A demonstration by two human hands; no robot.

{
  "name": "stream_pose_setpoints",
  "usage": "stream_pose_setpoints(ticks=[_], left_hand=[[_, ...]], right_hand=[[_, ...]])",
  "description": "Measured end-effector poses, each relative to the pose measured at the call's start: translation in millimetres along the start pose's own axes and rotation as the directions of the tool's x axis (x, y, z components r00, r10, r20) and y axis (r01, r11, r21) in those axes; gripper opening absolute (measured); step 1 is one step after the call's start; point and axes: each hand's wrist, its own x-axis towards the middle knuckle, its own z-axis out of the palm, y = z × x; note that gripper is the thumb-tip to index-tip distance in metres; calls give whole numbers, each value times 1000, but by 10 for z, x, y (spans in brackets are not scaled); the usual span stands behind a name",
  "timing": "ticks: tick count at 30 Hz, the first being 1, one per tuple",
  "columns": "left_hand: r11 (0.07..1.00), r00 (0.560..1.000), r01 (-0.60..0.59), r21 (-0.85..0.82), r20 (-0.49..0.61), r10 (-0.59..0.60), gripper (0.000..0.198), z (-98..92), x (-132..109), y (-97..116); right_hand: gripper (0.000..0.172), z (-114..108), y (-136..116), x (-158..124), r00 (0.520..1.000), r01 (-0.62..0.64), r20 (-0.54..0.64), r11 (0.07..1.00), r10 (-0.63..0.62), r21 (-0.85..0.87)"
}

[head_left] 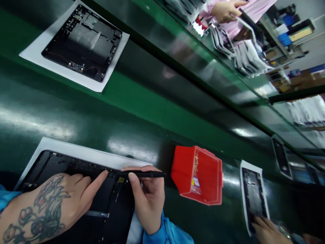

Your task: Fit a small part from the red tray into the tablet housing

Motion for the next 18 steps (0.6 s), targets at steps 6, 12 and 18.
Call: stream_pose_setpoints(ticks=[6, 12, 18], left_hand=[[1000, 1000, -13, -19, -13, 13, 54, -6, 8, -24], [999, 1000, -7, -37, 19, 8, 55, -1, -8, -21], [1000, 1000, -6, -22, 5, 6, 54, -13, -4, -10]], right_hand=[[31, 11, -12, 0, 1000, -5, 0, 1000, 5, 4], [32, 1, -16, -11, 1000, 11, 3, 998, -10, -64], [35, 12, 27, -42, 985, 130, -97, 986, -140, -104]])
